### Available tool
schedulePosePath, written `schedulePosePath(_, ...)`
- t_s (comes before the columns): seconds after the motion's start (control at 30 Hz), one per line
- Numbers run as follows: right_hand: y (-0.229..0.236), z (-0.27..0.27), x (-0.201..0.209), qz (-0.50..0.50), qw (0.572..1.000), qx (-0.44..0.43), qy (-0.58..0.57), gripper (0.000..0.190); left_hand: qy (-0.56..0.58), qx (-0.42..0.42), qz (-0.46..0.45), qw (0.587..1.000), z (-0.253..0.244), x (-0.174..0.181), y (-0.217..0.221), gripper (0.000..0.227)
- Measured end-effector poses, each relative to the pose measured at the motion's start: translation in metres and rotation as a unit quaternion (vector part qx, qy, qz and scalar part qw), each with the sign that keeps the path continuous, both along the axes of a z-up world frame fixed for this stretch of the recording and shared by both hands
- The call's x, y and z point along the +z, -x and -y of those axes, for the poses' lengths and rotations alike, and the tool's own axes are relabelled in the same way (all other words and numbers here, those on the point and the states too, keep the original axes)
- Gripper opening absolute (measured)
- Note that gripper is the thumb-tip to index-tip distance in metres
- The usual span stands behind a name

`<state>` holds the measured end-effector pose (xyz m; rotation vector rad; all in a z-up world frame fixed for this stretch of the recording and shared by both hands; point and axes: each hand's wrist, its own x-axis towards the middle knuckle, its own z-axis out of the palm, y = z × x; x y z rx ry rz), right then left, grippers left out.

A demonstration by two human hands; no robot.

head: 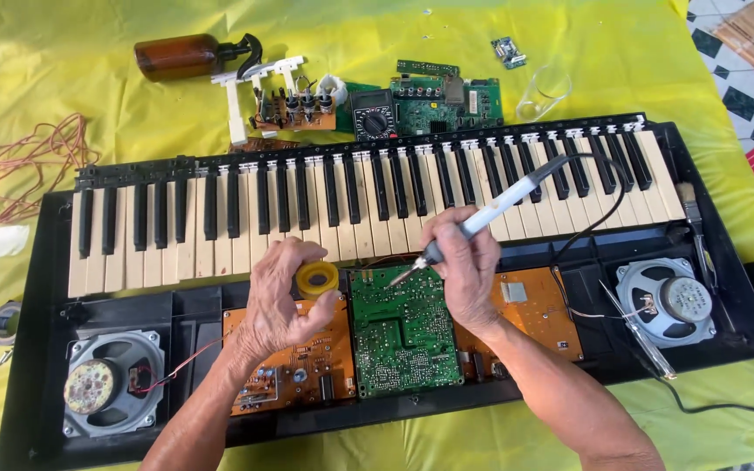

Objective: The person uses a soldering iron and solder wire to work on a green circuit board inside a disassembled electronic keyboard. They apply solder to various points on the board while holding the solder wire in their other hand.

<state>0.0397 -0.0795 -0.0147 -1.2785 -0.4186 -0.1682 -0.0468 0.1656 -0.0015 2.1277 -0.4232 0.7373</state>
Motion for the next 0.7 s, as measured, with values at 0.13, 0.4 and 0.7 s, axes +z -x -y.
schedulePosePath(0.13,0.003,-0.009,-0.009,0.050,0.998,0.017,0.045,0.021,0.005,-0.031,-0.010,0.999,0.009,-0.001,-0.001,0.044)
schedulePosePath(0.4,0.003,-0.013,-0.005,0.180,0.972,0.009,0.151,0.015,-0.002,-0.071,-0.025,0.997,0.002,0.000,-0.002,0.036)
schedulePosePath(0.7,0.007,-0.015,-0.025,0.230,0.958,0.062,0.158,0.016,0.011,-0.059,-0.052,0.997,-0.004,-0.002,-0.008,0.033)
